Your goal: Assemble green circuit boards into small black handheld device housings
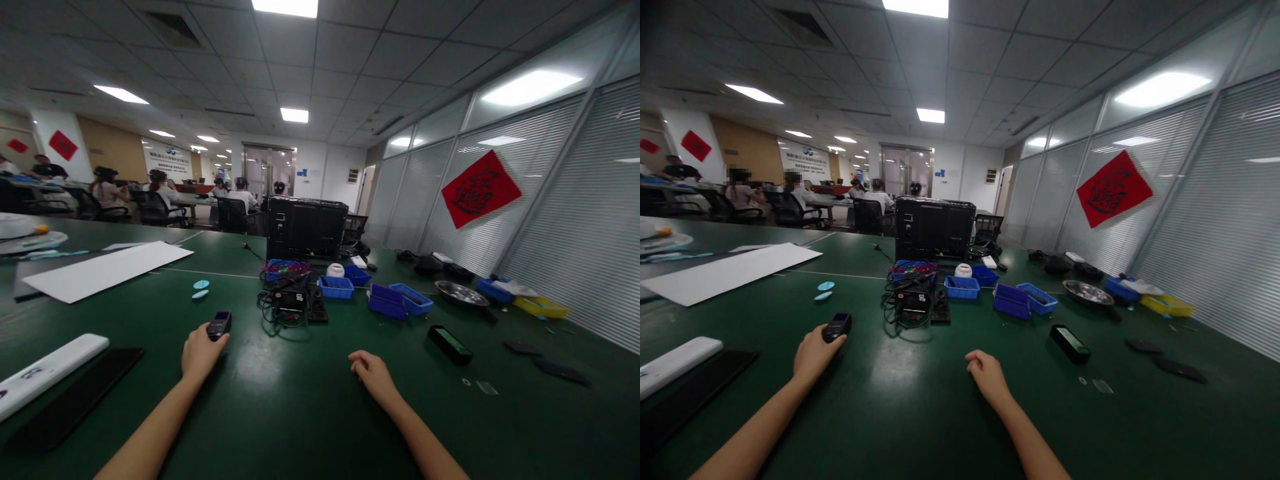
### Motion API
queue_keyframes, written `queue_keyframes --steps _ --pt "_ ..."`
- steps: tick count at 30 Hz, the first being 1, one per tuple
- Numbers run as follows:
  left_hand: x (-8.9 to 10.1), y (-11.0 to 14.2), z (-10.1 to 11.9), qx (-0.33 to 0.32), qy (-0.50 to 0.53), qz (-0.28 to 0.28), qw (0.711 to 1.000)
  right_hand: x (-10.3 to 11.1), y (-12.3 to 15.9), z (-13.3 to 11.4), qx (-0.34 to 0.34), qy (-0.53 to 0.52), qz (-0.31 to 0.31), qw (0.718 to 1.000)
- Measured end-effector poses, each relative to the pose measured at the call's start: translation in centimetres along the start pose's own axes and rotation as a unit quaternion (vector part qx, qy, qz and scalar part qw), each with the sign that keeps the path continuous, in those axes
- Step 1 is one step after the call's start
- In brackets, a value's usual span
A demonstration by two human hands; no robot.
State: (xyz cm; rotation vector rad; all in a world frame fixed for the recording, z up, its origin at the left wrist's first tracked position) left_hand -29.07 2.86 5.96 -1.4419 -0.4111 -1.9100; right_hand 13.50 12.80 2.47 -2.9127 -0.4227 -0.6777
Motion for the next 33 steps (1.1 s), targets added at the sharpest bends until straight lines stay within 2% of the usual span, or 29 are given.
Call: queue_keyframes --steps 7,19,26,33 --pt "0.1 0.2 -0.1 0.015 0.002 -0.018 1.0 0.0 0.1 -0.3 0.009 0.006 -0.003 1.0" --pt "0.0 1.5 1.2 -0.015 0.009 -0.026 1.0 0.0 0.2 -1.0 0.014 0.025 -0.001 1.0" --pt "-0.8 3.0 3.1 -0.07 0.02 -0.025 0.997 -0.1 0.4 -0.9 0.0 0.033 -0.01 0.999" --pt "-2.3 6.0 6.8 -0.166 0.058 -0.022 0.984 -0.1 0.5 -1.0 -0.003 0.028 -0.012 1.0"
Point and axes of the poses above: each hand's wrist, its own y-axis away from the middle knuckle, its own x-axis out of the back of the hand, z = x × y, the point moved 9 cm from there along -y, towards the middle knuckle, and after that the axes turned 11 degrees about -y, right-handed, at the moved point
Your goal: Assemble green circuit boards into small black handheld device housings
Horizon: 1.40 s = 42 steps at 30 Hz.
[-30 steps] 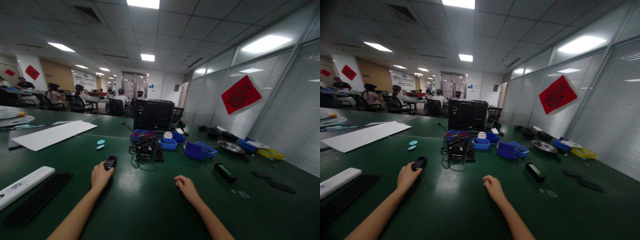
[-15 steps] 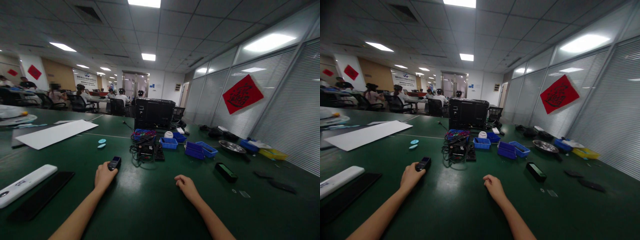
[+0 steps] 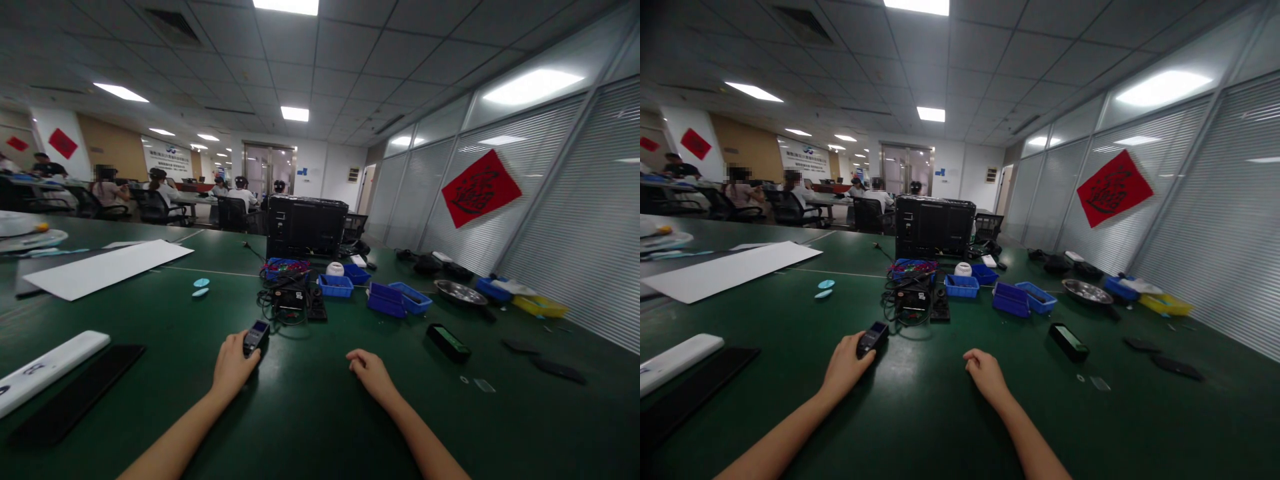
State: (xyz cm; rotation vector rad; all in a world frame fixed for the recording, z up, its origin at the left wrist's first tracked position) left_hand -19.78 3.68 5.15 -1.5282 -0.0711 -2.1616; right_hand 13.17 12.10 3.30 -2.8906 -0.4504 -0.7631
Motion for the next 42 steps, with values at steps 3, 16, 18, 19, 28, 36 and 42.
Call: queue_keyframes --steps 3,16,18,19,28,36,42 --pt "-0.8 0.9 2.5 -0.038 0.019 -0.021 0.999 0.1 0.0 0.0 0.002 0.003 0.005 1.0" --pt "-5.9 3.9 12.4 -0.146 0.123 -0.114 0.975 -0.1 -0.2 -0.2 0.042 0.02 0.019 0.999" --pt "-6.7 4.1 13.8 -0.166 0.136 -0.124 0.969 0.1 -0.1 -0.4 0.049 0.021 0.029 0.998" --pt "-7.2 4.2 14.4 -0.172 0.139 -0.129 0.967 0.2 -0.1 -0.5 0.052 0.019 0.04 0.998" --pt "-9.5 5.7 18.6 -0.266 0.148 -0.171 0.937 -0.3 1.3 -2.8 0.069 0.116 0.128 0.983" --pt "-9.0 5.8 17.9 -0.272 0.152 -0.169 0.935 1.6 1.0 -0.8 -0.059 0.234 0.149 0.959" --pt "-8.2 6.1 17.6 -0.273 0.169 -0.178 0.93 7.1 0.6 2.1 -0.114 0.243 0.209 0.94"
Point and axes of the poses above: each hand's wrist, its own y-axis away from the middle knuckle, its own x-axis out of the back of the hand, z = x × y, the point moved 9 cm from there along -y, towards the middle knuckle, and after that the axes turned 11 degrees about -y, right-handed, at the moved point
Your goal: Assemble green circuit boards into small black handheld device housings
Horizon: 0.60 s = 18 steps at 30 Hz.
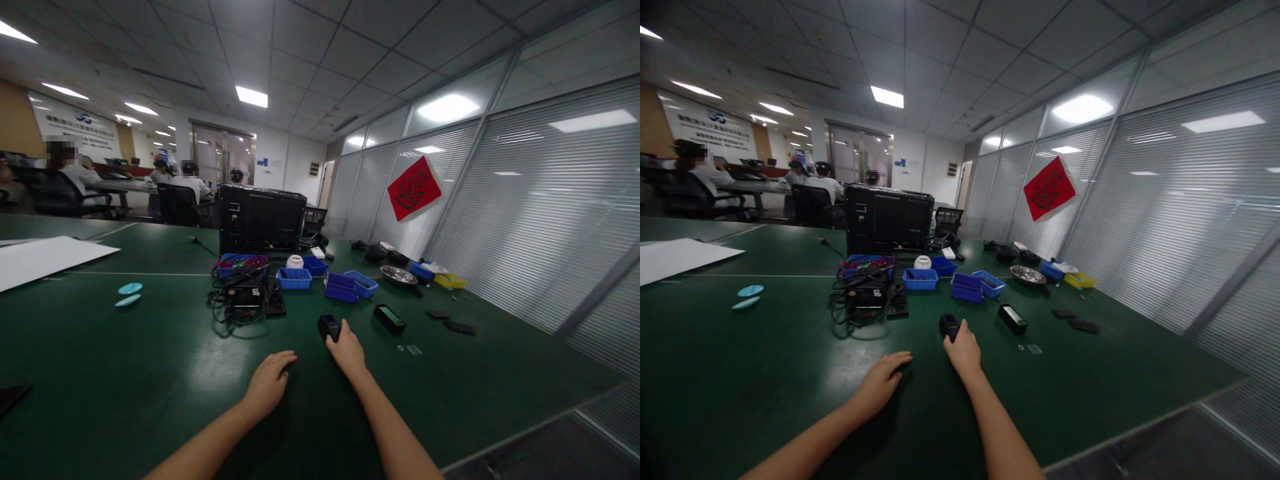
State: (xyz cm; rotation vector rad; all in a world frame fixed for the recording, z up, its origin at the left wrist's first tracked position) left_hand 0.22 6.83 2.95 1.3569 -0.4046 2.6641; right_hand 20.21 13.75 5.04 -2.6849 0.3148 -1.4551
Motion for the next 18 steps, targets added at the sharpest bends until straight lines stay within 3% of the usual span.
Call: queue_keyframes --steps 5,13,18 --pt "-0.2 0.0 -0.3 -0.009 0.002 0.005 1.0 1.0 -1.3 2.3 -0.015 0.01 0.015 1.0" --pt "-0.4 -0.1 -0.3 -0.023 -0.004 0.004 1.0 1.2 -1.0 2.3 -0.029 -0.005 0.002 1.0" --pt "-0.4 -0.1 -0.3 -0.028 0.002 0.003 1.0 3.1 -0.9 2.1 -0.033 -0.034 0.039 0.998"
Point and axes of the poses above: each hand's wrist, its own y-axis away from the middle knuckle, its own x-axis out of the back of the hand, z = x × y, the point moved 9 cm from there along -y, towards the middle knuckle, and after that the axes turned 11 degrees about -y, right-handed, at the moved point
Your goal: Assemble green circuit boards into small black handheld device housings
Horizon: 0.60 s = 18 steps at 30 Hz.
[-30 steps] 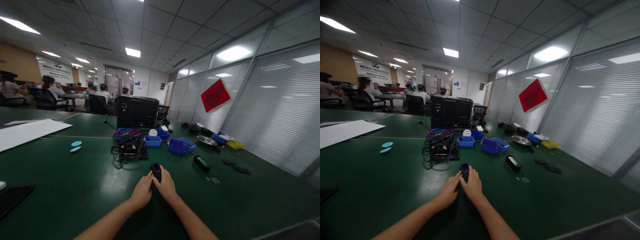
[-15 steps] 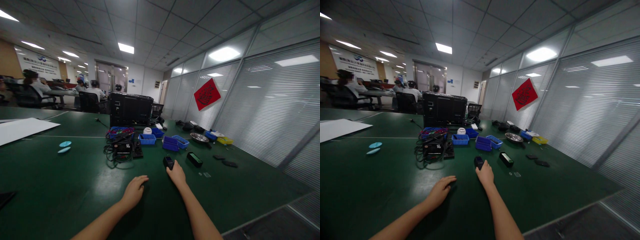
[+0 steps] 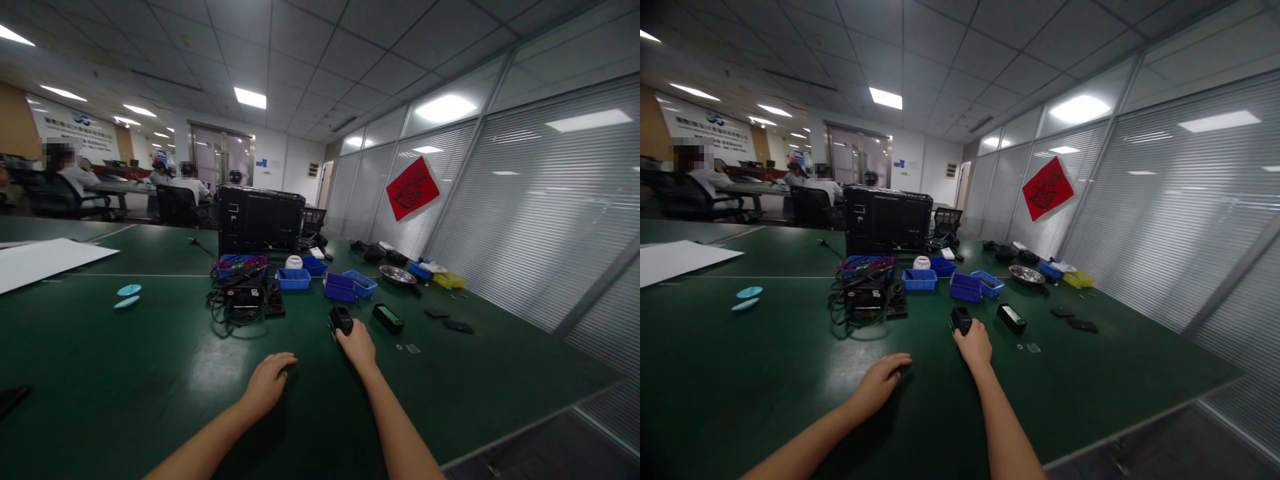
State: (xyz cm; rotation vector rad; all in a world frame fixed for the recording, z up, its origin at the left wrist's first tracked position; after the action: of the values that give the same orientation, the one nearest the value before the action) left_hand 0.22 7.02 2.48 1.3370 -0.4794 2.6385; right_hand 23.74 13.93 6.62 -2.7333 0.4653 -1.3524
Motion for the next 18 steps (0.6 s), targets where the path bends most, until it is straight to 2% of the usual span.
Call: queue_keyframes --steps 4,6,8,10,13,15,18 --pt "0.2 0.1 0.2 0.0 -0.003 -0.008 1.0 2.7 0.3 -0.6 0.029 -0.067 0.095 0.993" --pt "0.3 0.1 0.3 0.005 -0.002 -0.012 1.0 3.8 0.7 -1.1 0.064 -0.136 0.139 0.979" --pt "0.4 0.2 0.4 0.01 0.004 -0.012 1.0 3.9 0.9 -1.4 0.09 -0.242 0.143 0.955" --pt "0.2 0.2 0.3 0.018 0.016 -0.01 1.0 2.2 0.7 -1.6 0.081 -0.39 0.074 0.914" --pt "0.0 0.2 -0.6 0.056 0.053 0.009 0.997 -3.0 1.2 -2.6 0.005 -0.576 -0.14 0.806" --pt "0.2 0.3 -1.2 0.082 0.073 0.045 0.993 -6.2 2.8 -3.5 -0.043 -0.602 -0.274 0.749" --pt "1.7 0.3 -1.1 0.06 0.053 0.123 0.989 -9.3 5.6 -4.2 -0.083 -0.551 -0.419 0.716"
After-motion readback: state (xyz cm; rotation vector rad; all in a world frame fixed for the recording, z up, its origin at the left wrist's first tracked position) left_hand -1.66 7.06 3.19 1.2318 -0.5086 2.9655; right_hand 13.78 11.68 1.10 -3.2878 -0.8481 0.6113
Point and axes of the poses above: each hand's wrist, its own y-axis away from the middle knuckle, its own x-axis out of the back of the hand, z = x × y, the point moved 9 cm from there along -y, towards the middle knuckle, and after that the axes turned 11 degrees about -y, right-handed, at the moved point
